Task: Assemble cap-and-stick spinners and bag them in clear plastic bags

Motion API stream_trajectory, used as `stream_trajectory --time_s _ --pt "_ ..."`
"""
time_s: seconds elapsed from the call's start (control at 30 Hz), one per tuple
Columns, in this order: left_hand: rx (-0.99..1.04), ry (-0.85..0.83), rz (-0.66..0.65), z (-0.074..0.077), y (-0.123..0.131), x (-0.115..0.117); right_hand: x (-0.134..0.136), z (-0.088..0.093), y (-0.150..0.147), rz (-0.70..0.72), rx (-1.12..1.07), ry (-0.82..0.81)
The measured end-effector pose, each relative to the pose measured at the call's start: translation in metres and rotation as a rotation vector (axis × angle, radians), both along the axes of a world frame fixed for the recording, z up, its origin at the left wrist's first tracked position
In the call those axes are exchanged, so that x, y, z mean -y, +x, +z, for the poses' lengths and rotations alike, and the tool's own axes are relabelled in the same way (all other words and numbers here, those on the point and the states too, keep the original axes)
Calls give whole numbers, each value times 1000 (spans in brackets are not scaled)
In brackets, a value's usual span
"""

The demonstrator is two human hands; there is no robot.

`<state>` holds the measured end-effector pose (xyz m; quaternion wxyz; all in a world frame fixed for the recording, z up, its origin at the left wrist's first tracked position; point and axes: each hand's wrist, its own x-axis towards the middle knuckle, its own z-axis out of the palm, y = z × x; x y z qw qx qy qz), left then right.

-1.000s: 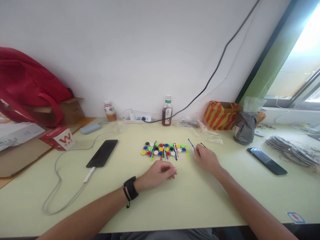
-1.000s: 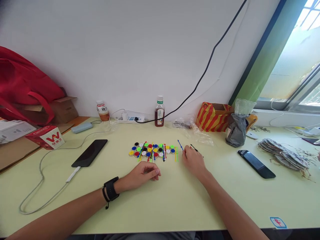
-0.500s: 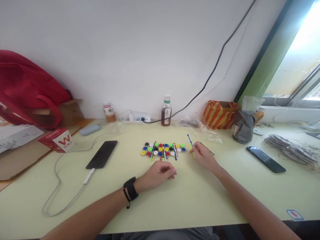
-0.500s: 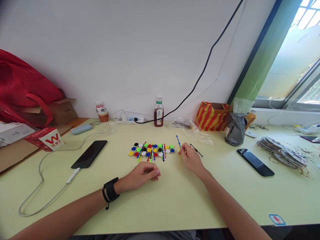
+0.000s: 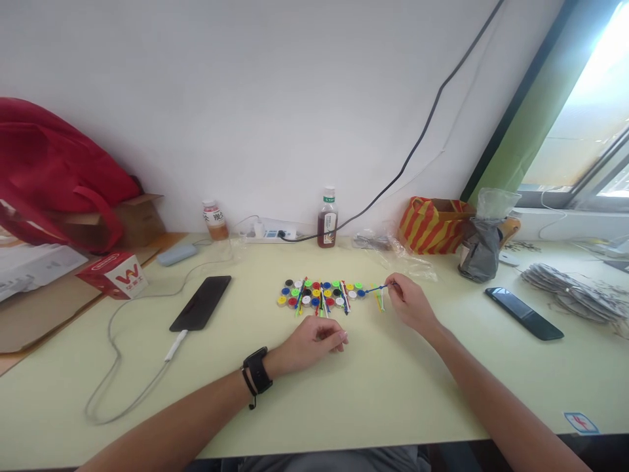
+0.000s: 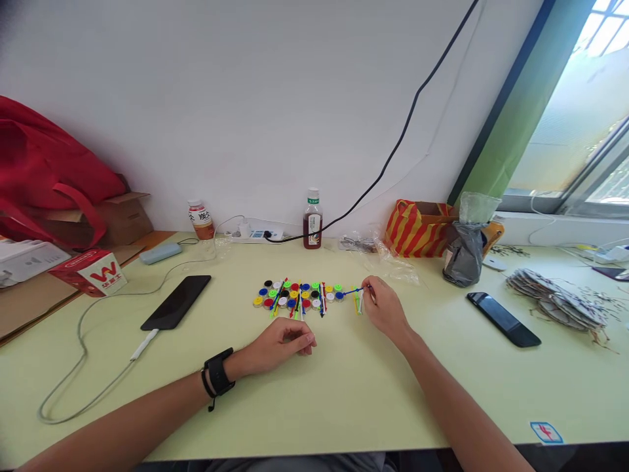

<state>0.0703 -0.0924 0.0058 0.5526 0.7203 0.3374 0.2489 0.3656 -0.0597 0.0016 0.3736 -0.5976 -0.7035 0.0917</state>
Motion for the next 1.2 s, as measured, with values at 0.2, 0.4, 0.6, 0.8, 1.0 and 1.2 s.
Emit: stream_trajectory --time_s 0.2,0.4,0.6,0.8,1.0,1.2 --pt "3 1 3 0 0 0 4 3 -3 49 49 51" --pt "-18 8 -5 0 0 0 6 -1 -5 69 186 94" --pt "-45 26 -19 1 0 0 9 2 -4 77 257 159" --pt "-105 271 -17 -1 -2 5 15 9 -11 221 99 70" --pt "-156 458 1 -6 -3 7 23 7 -36 464 -66 -142" --pt "-119 341 72 -7 -4 0 34 19 -48 546 -383 -275"
